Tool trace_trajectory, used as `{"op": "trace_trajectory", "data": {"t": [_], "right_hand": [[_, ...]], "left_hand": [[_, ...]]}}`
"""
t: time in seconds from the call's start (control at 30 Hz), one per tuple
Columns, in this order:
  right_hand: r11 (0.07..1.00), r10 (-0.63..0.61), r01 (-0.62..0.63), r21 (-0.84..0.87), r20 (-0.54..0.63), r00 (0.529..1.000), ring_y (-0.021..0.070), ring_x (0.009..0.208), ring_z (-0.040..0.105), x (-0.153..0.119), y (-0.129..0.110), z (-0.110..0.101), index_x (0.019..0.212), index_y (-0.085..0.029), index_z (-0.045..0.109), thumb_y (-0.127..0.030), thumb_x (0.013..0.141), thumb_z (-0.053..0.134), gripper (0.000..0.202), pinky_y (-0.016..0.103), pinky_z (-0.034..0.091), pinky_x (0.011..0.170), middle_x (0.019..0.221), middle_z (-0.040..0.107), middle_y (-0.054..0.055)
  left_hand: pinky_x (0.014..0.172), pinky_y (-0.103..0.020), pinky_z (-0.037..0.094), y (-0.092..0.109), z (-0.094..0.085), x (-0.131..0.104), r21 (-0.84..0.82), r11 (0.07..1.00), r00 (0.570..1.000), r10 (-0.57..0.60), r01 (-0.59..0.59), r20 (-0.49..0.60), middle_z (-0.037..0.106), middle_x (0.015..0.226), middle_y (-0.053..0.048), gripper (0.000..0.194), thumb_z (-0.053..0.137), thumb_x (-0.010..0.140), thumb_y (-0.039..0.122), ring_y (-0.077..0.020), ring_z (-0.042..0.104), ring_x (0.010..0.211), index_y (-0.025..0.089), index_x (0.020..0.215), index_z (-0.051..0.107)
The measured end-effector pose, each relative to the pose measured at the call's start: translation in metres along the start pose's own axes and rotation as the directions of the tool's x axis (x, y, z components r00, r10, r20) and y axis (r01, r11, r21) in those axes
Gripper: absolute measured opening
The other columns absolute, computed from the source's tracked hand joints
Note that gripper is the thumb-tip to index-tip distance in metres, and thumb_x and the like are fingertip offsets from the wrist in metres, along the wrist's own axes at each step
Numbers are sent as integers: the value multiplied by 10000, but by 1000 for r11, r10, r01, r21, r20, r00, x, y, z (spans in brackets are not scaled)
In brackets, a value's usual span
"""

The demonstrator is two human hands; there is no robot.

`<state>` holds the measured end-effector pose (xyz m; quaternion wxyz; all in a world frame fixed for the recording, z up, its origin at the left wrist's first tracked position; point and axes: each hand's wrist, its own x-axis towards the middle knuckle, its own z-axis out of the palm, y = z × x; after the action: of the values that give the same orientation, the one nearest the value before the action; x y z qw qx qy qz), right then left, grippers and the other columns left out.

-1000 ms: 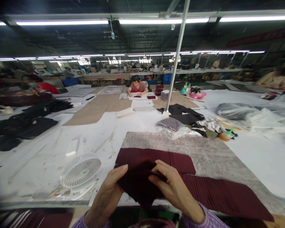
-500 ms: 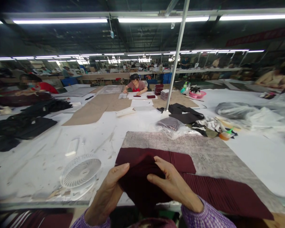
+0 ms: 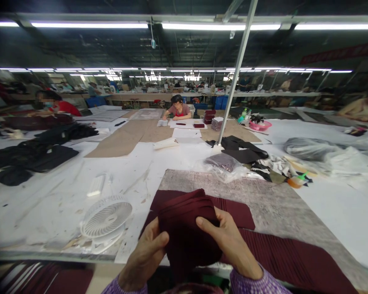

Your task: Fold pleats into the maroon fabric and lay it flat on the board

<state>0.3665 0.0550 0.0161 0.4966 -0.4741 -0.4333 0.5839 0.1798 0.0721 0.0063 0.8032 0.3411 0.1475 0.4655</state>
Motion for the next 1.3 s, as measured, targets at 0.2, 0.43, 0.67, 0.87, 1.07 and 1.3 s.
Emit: {"op": "trace_trajectory", "data": {"t": [0.2, 0.43, 0.67, 0.87, 1.07, 1.3], "right_hand": [[1000, -7, 7, -9, -8, 1000, 197, 778, 646, 3, 0, 9, 994, -174, 696, -337, 758, 727, 288, 295, 512, 720, 860, 723, 50], [969, -242, 236, -77, -69, 968, 206, 923, 626, 7, 8, 12, 1169, -289, 549, -324, 773, 716, 431, 329, 522, 797, 1230, 587, 66], [883, -361, 358, -303, 47, 931, 239, 1197, 473, 7, 8, 1, 1073, -352, 587, -318, 798, 694, 297, 331, 450, 904, 1453, 315, 11], [969, -223, 227, -102, 44, 974, 242, 1145, 528, 10, 8, 9, 948, -273, 623, -386, 725, 749, 280, 309, 481, 871, 1327, 457, 45], [988, -132, 135, -72, 38, 990, 223, 918, 618, 6, 15, 22, 1000, -226, 666, -460, 682, 762, 406, 299, 538, 780, 1020, 637, 59], [995, -84, 76, -71, -106, 991, 227, 885, 634, 3, 16, 32, 1035, -212, 699, -388, 730, 739, 355, 340, 548, 819, 1006, 688, 62]], "left_hand": [[997, -375, 417, -13, -2, 1, 83, 997, 991, 4, 8, -137, 691, 1143, -66, 487, 659, 797, 184, -238, 589, 1113, 257, 1267, 551], [959, -351, 458, -1, -1, 2, -1, 999, 959, -38, 39, -280, 735, 1031, -58, 419, 598, 843, 187, -216, 632, 1045, 234, 1257, 562], [953, -370, 467, 9, -2, -4, 11, 995, 957, -90, 97, -275, 746, 987, -67, 339, 653, 791, 192, -240, 641, 1026, 207, 1130, 661], [942, -389, 474, 15, -1, -7, 58, 993, 954, -85, 106, -288, 750, 965, -80, 324, 696, 747, 225, -257, 658, 986, 192, 1069, 694], [945, -375, 467, 14, -4, -9, 72, 993, 958, -65, 88, -280, 750, 969, -66, 348, 643, 802, 213, -233, 656, 988, 209, 1150, 648], [970, -371, 446, 13, -1, -9, 53, 995, 968, -73, 88, -241, 734, 1026, -61, 309, 615, 829, 188, -224, 625, 1053, 207, 1135, 651]]}}
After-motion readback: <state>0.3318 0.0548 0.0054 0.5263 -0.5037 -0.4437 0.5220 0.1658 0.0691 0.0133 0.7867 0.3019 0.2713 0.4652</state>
